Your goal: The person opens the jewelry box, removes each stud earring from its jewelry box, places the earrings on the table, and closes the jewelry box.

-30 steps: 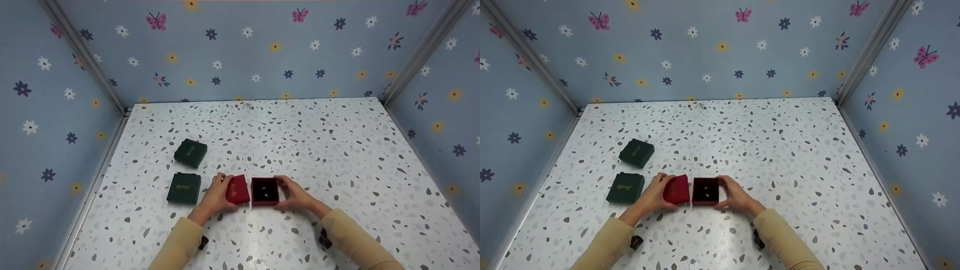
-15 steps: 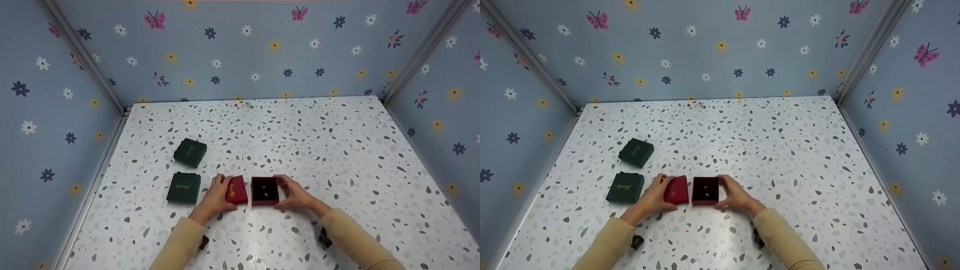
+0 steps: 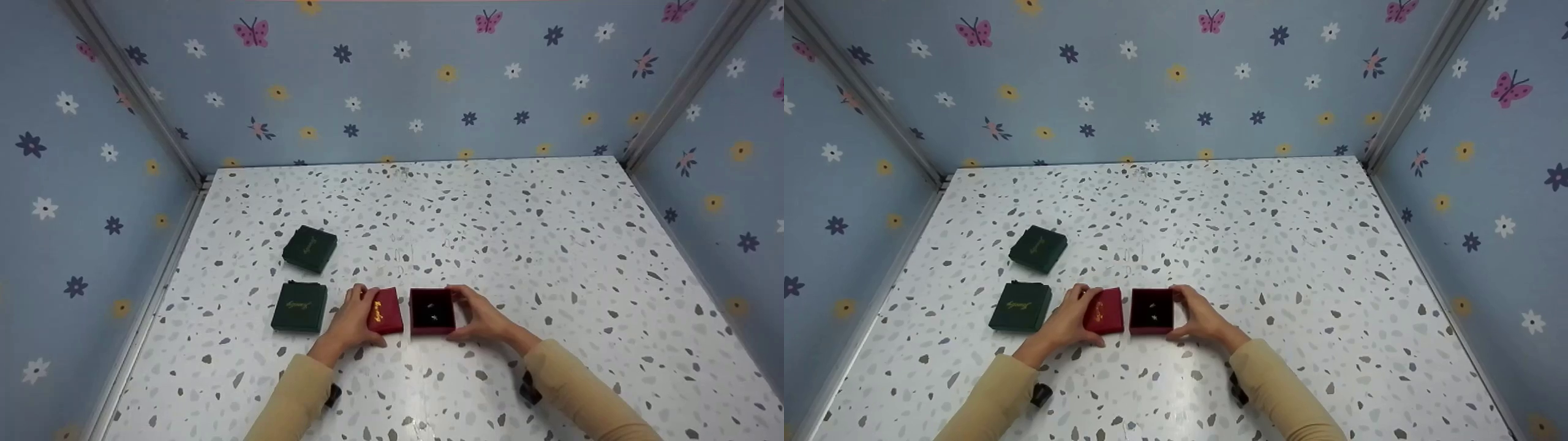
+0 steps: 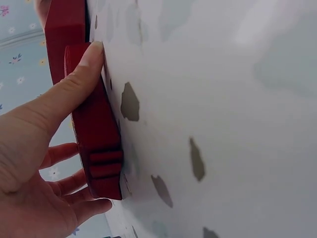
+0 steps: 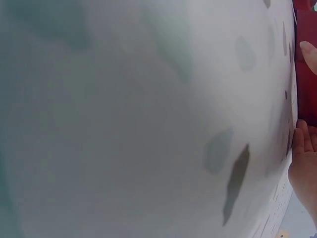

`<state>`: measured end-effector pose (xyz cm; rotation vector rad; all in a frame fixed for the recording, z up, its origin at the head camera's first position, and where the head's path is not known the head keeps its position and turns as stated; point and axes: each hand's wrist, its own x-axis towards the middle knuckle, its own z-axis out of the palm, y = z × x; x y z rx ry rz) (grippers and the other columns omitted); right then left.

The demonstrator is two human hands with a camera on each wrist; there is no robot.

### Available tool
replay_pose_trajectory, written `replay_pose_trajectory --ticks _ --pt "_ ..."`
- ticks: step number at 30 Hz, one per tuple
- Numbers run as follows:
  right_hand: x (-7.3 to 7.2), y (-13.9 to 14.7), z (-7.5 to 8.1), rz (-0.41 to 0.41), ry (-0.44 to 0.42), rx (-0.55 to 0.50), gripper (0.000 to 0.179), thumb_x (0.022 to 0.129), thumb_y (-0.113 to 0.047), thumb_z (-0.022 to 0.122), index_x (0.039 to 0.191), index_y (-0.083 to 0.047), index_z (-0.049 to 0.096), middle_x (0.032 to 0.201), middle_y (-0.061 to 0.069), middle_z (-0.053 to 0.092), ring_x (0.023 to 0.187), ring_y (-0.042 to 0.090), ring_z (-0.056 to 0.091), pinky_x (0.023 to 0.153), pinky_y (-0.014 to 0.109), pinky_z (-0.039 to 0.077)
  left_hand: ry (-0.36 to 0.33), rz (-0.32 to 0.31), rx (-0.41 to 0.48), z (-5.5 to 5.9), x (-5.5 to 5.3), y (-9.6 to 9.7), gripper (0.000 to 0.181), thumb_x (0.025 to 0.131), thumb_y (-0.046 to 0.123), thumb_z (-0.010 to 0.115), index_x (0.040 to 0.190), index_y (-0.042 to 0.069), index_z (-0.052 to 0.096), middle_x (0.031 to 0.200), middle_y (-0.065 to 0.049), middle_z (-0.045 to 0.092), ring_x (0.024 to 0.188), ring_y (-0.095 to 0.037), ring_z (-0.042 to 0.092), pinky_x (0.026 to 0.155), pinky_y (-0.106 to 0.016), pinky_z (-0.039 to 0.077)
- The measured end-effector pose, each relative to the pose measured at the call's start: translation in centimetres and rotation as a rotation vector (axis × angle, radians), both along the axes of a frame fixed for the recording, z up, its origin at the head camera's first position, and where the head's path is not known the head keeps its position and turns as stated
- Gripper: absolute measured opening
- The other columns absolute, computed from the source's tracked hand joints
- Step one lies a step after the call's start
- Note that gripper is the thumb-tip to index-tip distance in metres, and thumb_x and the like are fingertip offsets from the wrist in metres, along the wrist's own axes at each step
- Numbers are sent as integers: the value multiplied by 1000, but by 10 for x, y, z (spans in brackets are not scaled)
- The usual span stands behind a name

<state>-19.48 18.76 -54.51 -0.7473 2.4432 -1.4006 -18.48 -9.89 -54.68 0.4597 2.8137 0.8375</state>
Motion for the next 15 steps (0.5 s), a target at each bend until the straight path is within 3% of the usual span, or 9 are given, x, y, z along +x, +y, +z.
replay_pose_trajectory --ticks 7,15 --pt "-9 7 -23 -35 -21 72 94 50 -24 86 129 -12 36 114 -2 51 109 14 45 99 35 27 13 13 -39 4 2 0 101 51 42 83 133 7 35 127 -16 33 115 -31 31 91 -48 34" --pt "-10 7 -25 -11 -21 30 92 51 -22 86 128 -10 37 114 -1 51 109 16 45 98 35 29 79 -25 -21 11 3 0 93 58 35 82 132 4 35 128 -17 34 119 -33 30 99 -50 23"
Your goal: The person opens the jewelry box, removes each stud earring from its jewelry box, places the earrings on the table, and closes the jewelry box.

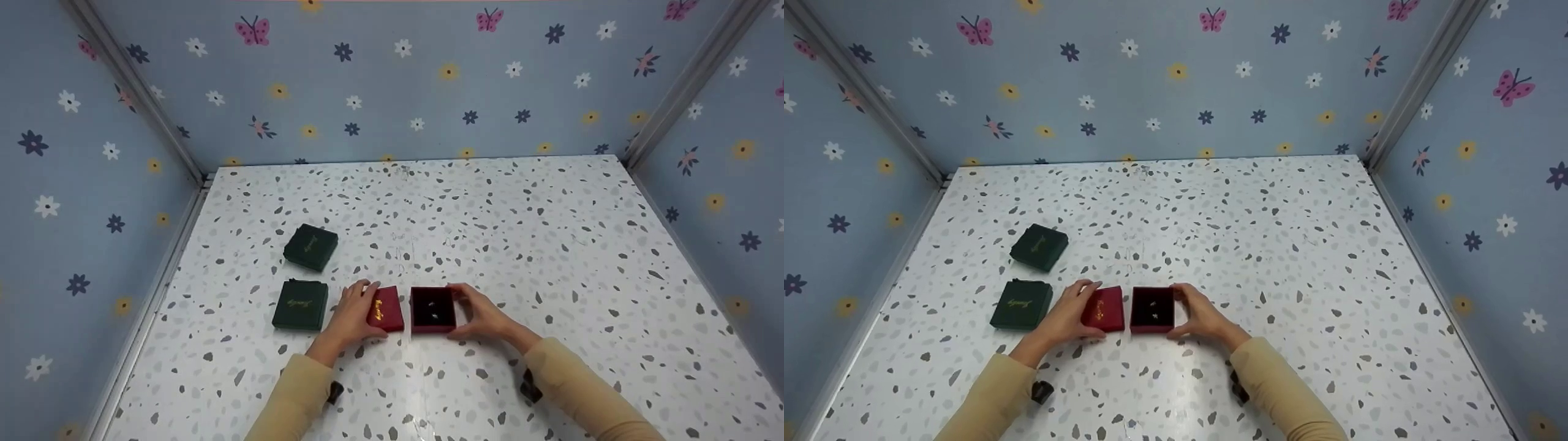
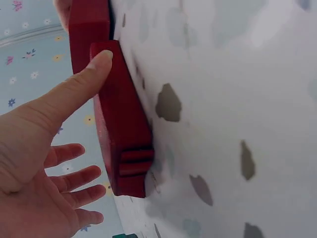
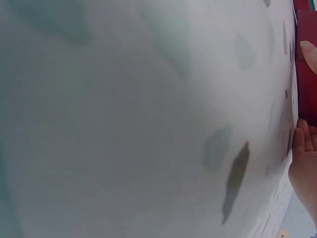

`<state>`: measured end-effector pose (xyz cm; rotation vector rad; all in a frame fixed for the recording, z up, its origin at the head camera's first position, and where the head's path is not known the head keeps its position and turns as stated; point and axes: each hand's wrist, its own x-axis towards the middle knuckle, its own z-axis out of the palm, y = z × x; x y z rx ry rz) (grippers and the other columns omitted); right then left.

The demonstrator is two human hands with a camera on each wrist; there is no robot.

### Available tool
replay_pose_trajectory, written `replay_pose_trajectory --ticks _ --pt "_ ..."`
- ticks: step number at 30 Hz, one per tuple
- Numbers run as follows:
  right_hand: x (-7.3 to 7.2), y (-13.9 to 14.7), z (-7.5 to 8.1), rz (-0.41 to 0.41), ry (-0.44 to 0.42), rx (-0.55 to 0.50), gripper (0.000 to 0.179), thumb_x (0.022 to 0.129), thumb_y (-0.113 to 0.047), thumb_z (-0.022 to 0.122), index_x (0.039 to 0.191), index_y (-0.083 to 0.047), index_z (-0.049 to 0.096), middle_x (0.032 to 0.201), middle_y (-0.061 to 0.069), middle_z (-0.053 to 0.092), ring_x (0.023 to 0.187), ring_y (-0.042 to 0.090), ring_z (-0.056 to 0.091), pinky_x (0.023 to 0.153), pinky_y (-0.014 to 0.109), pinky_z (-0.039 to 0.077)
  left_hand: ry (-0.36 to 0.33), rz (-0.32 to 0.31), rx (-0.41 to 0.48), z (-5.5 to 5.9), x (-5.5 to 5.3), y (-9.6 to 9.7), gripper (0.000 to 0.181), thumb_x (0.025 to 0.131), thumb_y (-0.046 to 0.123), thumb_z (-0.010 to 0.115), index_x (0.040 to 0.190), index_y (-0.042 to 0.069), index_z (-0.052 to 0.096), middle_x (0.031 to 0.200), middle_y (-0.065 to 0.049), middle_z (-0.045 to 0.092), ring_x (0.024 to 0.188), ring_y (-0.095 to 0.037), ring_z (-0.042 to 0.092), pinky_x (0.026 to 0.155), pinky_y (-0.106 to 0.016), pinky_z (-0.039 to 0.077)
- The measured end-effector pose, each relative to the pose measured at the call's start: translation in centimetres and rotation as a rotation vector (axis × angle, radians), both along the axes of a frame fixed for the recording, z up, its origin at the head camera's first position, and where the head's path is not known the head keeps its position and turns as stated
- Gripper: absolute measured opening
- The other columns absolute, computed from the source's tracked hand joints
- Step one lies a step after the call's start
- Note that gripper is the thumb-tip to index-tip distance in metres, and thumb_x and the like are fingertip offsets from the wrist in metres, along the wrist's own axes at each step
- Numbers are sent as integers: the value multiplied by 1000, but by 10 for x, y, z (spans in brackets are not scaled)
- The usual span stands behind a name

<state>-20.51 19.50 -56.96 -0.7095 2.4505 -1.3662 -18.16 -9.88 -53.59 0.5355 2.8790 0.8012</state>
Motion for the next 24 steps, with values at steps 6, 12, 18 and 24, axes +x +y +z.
replay_pose_trajectory --ticks 6,12,18,24 --pt "2 -2 5 2 -3 -11 91 51 -17 86 128 -7 37 114 1 51 109 15 45 98 33 30 33 -17 57 6 3 3 85 63 29 80 131 1 37 129 -17 35 117 -32 33 93 -46 33" --pt "0 0 0 3 10 -9 92 50 -21 86 127 -9 37 114 0 51 108 16 45 97 36 30 49 9 95 10 6 11 76 70 27 75 130 -1 38 129 -18 38 117 -30 36 94 -43 33" --pt "-1 1 -2 3 -5 -19 93 50 -23 86 128 -9 37 115 0 51 109 18 45 98 37 29 89 25 172 8 9 17 65 74 22 72 127 -2 42 126 -16 41 115 -27 39 95 -39 34" --pt "3 -3 8 -5 -12 7 92 51 -16 85 128 -6 36 116 5 50 110 20 44 98 39 28 188 26 278 3 8 23 52 75 14 71 119 -4 49 118 -15 46 108 -25 47 90 -36 39"
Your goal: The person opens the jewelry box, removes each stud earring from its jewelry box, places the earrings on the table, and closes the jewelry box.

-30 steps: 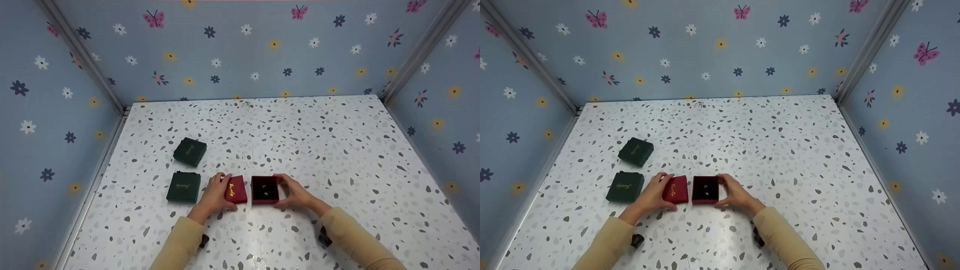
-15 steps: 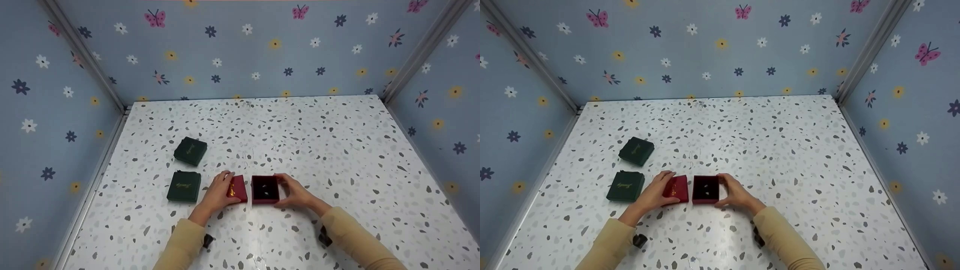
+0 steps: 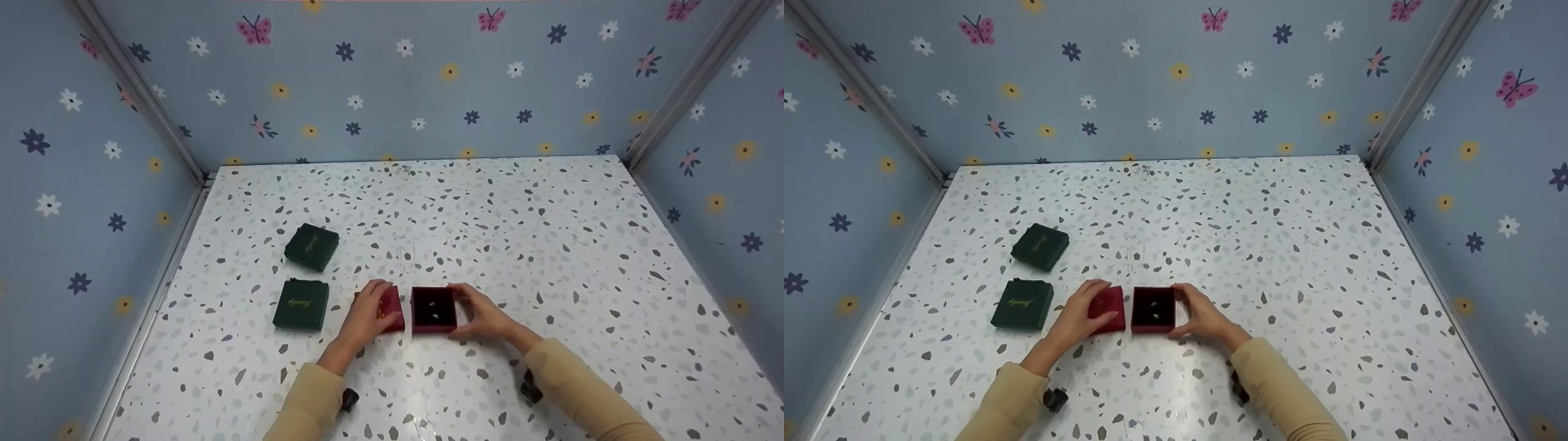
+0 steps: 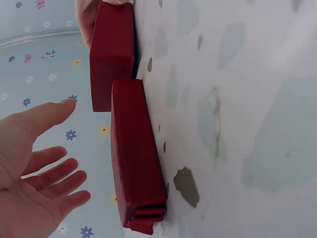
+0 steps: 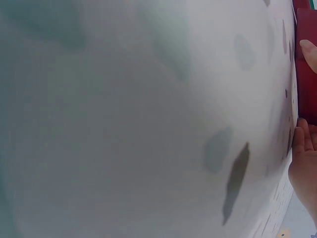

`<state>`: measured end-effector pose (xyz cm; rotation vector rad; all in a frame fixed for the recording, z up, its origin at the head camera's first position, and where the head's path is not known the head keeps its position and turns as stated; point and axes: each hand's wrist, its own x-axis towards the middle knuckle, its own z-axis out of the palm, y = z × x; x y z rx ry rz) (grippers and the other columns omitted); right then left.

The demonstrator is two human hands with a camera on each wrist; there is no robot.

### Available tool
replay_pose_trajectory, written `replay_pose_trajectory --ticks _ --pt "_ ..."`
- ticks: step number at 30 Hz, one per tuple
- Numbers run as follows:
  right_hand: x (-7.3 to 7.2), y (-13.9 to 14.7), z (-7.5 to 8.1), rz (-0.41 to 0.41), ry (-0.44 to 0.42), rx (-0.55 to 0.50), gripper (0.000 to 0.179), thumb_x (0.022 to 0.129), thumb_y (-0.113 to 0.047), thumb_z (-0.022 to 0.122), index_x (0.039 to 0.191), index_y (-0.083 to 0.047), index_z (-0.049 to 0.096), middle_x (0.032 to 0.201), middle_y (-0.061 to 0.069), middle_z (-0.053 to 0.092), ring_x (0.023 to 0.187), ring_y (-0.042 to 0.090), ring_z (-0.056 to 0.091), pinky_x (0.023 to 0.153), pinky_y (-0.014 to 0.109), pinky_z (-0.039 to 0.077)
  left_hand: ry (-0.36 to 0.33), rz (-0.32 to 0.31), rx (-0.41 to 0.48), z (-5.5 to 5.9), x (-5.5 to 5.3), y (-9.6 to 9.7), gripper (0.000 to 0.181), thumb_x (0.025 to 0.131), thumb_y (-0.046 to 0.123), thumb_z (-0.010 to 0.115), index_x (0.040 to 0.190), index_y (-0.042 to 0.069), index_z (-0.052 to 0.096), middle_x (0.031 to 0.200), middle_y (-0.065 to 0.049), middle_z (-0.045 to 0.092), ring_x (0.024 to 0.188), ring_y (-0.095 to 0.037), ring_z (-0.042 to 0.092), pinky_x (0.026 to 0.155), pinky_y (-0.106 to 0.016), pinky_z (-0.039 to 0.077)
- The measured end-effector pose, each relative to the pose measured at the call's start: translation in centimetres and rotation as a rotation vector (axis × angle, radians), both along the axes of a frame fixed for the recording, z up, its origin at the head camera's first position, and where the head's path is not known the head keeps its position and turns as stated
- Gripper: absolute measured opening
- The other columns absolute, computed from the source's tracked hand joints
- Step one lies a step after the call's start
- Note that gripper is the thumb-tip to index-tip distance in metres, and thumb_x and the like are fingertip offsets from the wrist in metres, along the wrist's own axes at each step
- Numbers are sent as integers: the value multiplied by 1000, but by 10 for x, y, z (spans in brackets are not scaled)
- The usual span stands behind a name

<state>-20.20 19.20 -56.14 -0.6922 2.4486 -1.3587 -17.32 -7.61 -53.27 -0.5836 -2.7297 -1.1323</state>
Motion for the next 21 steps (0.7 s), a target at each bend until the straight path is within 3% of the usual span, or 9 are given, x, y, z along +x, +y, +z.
replay_pose_trajectory --ticks 5,8,13,17,21 --pt "8 -5 21 22 9 -32 88 53 -5 83 126 5 35 115 17 50 109 30 45 96 45 30 40 18 73 -5 -2 7 46 74 8 70 114 -4 53 113 -12 49 103 -23 50 88 -34 41" --pt "9 -6 25 26 14 -48 87 53 -3 83 125 8 36 113 19 51 107 31 46 95 45 31 69 22 99 -7 -3 12 44 72 5 71 112 -4 54 109 -12 51 101 -23 51 87 -34 41" --pt "3 -3 10 15 34 -37 90 51 -8 85 126 3 36 113 12 52 105 26 47 94 42 33 99 25 122 -9 -3 19 41 72 4 71 109 -4 56 106 -12 52 98 -23 52 86 -34 42" --pt "-3 2 -5 -1 20 8 92 50 -20 86 127 -7 36 114 2 52 107 18 47 96 36 32 80 27 142 -9 -4 25 39 73 5 70 109 -3 56 104 -11 52 95 -23 53 83 -32 44" --pt "-5 4 -9 0 12 1 93 49 -23 86 127 -8 37 114 2 52 107 19 46 97 38 30 53 14 204 -10 -6 30 37 74 4 69 108 -4 56 99 -14 53 82 -26 54 72 -33 46"
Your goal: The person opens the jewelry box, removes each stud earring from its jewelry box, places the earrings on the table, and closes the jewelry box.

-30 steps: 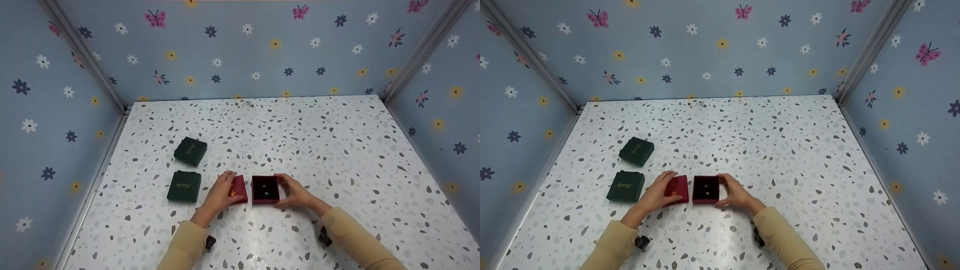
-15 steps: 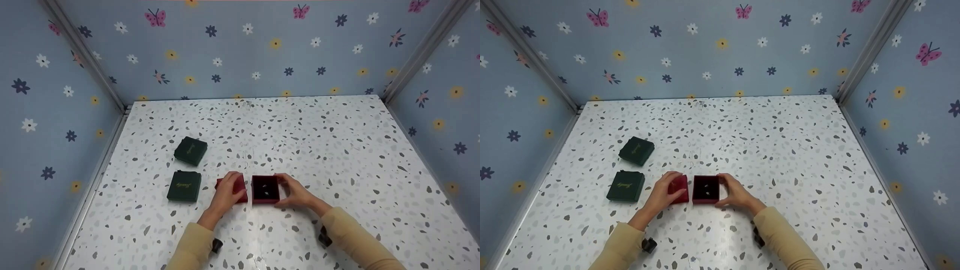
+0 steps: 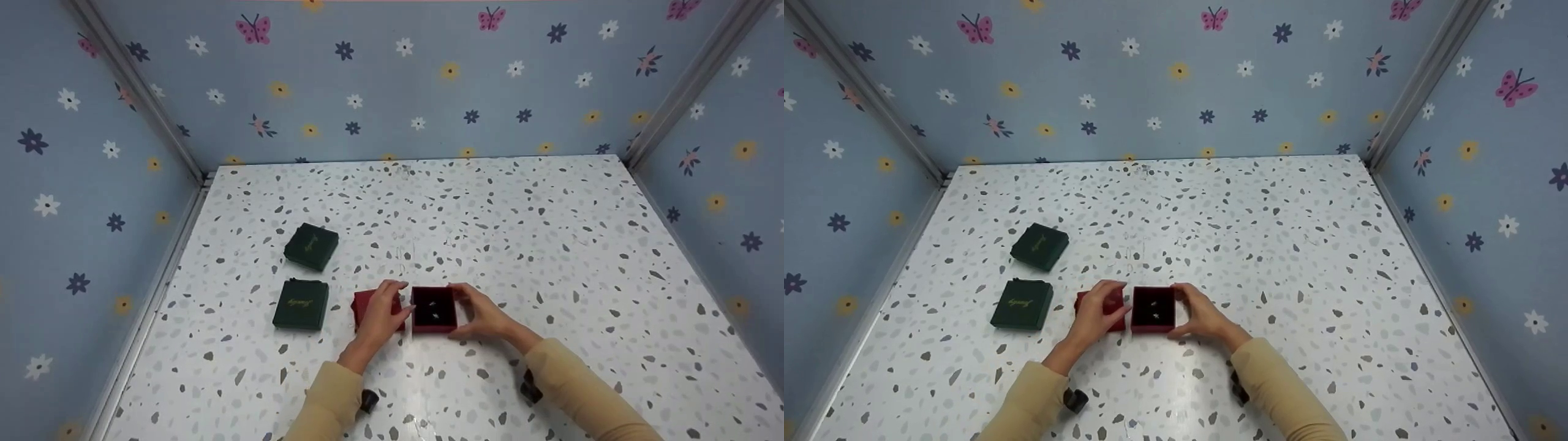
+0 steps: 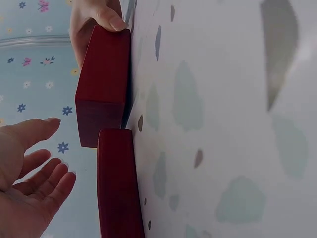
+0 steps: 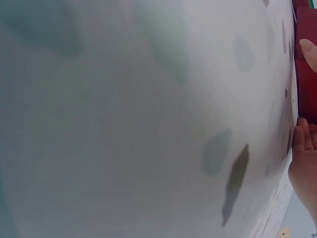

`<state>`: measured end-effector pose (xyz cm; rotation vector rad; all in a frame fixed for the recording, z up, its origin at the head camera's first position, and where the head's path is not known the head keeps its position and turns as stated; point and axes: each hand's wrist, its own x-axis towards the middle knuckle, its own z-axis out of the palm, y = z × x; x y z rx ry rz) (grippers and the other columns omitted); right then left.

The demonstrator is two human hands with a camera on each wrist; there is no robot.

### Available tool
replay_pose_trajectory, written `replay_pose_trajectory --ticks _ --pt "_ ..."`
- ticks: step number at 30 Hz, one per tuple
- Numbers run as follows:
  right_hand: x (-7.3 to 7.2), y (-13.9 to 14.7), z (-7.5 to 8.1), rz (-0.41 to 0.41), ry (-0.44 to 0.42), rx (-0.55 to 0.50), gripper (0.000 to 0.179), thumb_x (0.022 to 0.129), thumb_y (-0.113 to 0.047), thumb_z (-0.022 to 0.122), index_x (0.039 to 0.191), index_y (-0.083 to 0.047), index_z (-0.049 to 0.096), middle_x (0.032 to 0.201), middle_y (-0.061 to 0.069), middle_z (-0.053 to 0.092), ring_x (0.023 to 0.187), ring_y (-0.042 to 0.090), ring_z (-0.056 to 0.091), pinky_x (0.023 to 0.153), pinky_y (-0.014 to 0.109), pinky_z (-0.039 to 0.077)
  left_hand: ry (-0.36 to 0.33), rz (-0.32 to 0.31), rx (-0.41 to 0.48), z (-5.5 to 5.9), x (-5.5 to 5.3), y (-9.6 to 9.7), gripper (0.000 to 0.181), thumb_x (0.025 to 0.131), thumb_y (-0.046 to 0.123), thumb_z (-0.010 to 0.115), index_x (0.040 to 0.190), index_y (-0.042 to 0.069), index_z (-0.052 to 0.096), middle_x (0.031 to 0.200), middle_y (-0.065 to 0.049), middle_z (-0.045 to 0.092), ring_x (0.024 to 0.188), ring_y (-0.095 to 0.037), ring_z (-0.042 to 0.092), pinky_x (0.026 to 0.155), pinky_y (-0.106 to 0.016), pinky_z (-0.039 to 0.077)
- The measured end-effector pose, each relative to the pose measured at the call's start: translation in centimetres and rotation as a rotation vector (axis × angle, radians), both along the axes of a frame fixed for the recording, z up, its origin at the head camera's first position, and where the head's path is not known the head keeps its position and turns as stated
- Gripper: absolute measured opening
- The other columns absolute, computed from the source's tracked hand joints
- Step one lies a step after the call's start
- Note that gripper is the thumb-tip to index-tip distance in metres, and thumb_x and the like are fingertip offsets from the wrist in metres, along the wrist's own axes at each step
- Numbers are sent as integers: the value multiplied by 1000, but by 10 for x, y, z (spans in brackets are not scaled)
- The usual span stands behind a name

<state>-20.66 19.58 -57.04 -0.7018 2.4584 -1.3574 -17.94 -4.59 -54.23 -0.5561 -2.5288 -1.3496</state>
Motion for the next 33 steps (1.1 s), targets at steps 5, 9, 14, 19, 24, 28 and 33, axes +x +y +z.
replay_pose_trajectory --ticks 5,9,14,19,24,28,33 --pt "0 0 -1 0 5 10 94 49 -22 86 128 -9 37 115 1 52 108 17 46 97 35 31 -4 -9 51 -2 -3 7 35 74 3 69 106 -3 57 93 -15 54 75 -28 53 64 -35 46" --pt "-1 0 -1 -1 6 10 94 49 -22 86 128 -9 37 115 1 52 108 15 46 97 34 30 -13 2 56 -2 -4 13 34 74 4 70 106 -2 57 91 -13 54 74 -26 53 61 -32 46" --pt "0 0 0 5 6 -6 93 50 -21 86 128 -8 37 115 1 51 108 15 46 96 34 31 -30 -3 63 -3 -6 18 33 75 4 69 105 -4 57 87 -11 55 70 -25 52 60 -31 45" --pt "1 0 2 8 3 -18 91 52 -19 86 128 -8 37 114 1 51 108 14 45 96 33 32 -45 13 61 -3 -8 22 32 74 4 69 103 -6 58 86 -11 57 66 -26 53 58 -27 44" --pt "3 -2 6 8 6 -19 90 52 -18 85 127 -6 37 114 3 51 108 17 46 96 35 32 -70 34 57 -4 -8 26 30 73 3 70 100 -5 60 84 -11 58 63 -24 53 56 -22 42" --pt "10 -7 24 13 -3 -40 89 53 -8 84 127 2 36 115 13 51 109 27 45 96 42 31 -82 51 42 -5 -9 29 27 73 6 71 97 -3 62 82 -9 60 62 -22 54 56 -23 43" --pt "15 -9 35 27 5 -38 87 55 -4 82 126 6 34 115 18 50 109 32 44 96 45 31 -94 74 28 -4 -10 33 25 72 9 73 93 -1 64 80 -8 62 70 -19 57 66 -27 46"
